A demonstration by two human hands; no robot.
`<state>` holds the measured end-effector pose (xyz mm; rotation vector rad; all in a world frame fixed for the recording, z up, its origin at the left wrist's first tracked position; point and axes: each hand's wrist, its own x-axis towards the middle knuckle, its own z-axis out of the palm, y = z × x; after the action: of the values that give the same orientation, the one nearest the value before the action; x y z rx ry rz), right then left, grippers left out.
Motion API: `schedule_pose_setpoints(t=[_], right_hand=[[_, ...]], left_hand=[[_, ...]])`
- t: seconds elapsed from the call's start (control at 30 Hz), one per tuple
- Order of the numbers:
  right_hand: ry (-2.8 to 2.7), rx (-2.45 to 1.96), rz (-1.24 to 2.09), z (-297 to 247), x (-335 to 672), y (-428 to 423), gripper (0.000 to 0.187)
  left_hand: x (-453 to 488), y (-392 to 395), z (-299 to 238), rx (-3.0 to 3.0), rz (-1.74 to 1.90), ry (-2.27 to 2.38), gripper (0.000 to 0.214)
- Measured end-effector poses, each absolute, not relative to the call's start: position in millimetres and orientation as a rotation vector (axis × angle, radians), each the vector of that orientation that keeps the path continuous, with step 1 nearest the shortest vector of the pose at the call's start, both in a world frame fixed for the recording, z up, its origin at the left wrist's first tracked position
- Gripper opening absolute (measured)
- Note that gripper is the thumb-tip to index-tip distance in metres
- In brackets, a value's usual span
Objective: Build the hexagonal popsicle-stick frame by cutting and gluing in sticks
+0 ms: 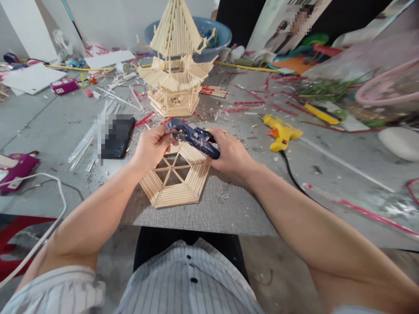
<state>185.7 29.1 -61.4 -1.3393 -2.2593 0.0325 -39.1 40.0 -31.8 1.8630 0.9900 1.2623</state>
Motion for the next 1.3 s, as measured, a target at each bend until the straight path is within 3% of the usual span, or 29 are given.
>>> schedule_pose_setpoints(t=[0.27, 1.3], right_hand=[[-2.275, -1.372, 0.007, -60.6, 184.4, 27.1, 0.062], [-2.366, -1.57, 0.087, -44.4, 179.7, 20.3, 0.05]], left_hand=[[-39.3, 40.8, -32.8, 1.833, 1.292, 0.959, 0.015], [-45.1, 39.9, -31.0, 1.964, 1.256, 1.029, 0.026]])
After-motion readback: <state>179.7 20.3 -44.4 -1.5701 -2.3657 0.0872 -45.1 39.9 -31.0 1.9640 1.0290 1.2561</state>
